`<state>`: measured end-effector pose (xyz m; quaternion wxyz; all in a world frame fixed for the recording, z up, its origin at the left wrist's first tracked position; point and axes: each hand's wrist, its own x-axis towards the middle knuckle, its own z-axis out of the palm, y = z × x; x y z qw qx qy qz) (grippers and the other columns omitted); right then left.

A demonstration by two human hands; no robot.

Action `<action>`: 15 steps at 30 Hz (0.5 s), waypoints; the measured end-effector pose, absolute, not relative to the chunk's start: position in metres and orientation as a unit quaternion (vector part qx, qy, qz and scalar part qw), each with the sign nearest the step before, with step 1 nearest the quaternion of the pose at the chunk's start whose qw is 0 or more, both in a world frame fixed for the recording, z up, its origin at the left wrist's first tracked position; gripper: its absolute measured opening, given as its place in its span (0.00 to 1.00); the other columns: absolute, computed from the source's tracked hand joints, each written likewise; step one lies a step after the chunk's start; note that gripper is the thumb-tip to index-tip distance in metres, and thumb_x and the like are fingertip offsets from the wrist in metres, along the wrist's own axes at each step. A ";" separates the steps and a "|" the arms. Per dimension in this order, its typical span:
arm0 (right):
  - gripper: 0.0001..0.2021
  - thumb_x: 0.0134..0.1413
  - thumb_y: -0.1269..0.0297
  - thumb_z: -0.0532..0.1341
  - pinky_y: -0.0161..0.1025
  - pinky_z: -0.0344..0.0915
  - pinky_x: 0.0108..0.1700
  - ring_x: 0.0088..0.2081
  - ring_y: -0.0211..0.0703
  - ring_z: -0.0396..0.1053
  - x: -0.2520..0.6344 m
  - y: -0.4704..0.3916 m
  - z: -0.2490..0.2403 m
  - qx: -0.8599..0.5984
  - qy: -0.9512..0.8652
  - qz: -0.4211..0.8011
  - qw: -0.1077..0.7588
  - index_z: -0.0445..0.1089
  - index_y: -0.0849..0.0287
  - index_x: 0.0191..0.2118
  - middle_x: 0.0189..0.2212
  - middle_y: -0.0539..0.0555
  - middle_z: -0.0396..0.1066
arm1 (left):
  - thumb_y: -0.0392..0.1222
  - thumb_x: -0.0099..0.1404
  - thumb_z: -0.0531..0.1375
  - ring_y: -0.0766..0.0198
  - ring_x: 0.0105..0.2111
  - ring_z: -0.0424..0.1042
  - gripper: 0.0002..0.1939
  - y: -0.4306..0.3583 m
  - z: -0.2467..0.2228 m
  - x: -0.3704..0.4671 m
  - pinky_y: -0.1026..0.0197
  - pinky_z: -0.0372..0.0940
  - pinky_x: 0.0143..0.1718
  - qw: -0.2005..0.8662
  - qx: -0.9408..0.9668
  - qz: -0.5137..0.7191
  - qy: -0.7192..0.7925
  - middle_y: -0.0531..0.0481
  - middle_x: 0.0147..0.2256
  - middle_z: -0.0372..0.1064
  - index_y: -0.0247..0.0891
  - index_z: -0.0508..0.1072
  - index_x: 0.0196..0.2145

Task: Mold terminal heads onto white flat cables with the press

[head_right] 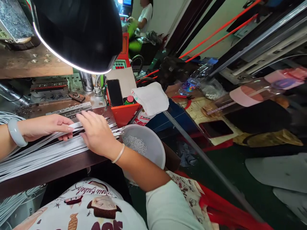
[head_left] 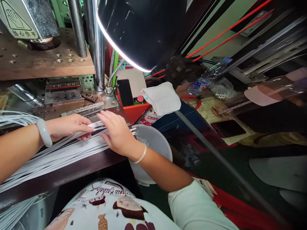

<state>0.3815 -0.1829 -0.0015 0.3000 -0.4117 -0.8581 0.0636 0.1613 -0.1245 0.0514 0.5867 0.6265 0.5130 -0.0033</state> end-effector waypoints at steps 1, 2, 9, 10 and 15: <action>0.16 0.69 0.67 0.56 0.53 0.65 0.60 0.59 0.56 0.70 0.374 -0.173 0.004 -0.420 -0.880 0.057 0.217 0.70 0.63 0.58 0.57 0.67 0.74 | 0.68 0.49 0.67 0.55 0.32 0.79 0.29 -0.128 0.054 0.158 0.59 0.75 0.34 0.576 0.640 0.007 0.509 0.44 0.34 0.81 0.39 0.81 0.36; 0.14 0.69 0.69 0.54 0.53 0.67 0.57 0.55 0.56 0.72 0.368 -0.163 0.008 -0.431 -0.889 0.054 0.142 0.72 0.64 0.54 0.52 0.68 0.77 | 0.67 0.51 0.66 0.53 0.34 0.80 0.31 -0.131 0.055 0.153 0.56 0.77 0.37 0.542 0.666 0.035 0.511 0.44 0.37 0.82 0.40 0.81 0.43; 0.16 0.69 0.75 0.50 0.48 0.67 0.58 0.56 0.50 0.70 0.333 -0.118 0.000 -0.293 -0.934 0.069 0.191 0.72 0.63 0.52 0.54 0.64 0.75 | 0.50 0.65 0.65 0.51 0.56 0.77 0.12 -0.133 0.047 0.105 0.47 0.69 0.64 0.072 0.878 0.321 0.348 0.52 0.53 0.79 0.55 0.82 0.46; 0.15 0.69 0.73 0.52 0.47 0.66 0.60 0.58 0.49 0.69 0.327 -0.112 -0.004 -0.236 -0.946 0.090 0.203 0.72 0.61 0.53 0.56 0.61 0.74 | 0.50 0.65 0.64 0.51 0.58 0.76 0.09 -0.132 0.046 0.107 0.47 0.67 0.66 0.101 0.901 0.303 0.294 0.52 0.52 0.79 0.54 0.83 0.42; 0.10 0.67 0.67 0.60 0.53 0.66 0.58 0.54 0.55 0.68 0.319 -0.080 -0.017 -0.281 -0.943 0.095 0.150 0.73 0.64 0.49 0.50 0.65 0.73 | 0.53 0.68 0.62 0.54 0.49 0.81 0.13 -0.127 0.042 0.108 0.51 0.72 0.61 0.256 0.817 0.392 0.336 0.47 0.43 0.83 0.43 0.82 0.40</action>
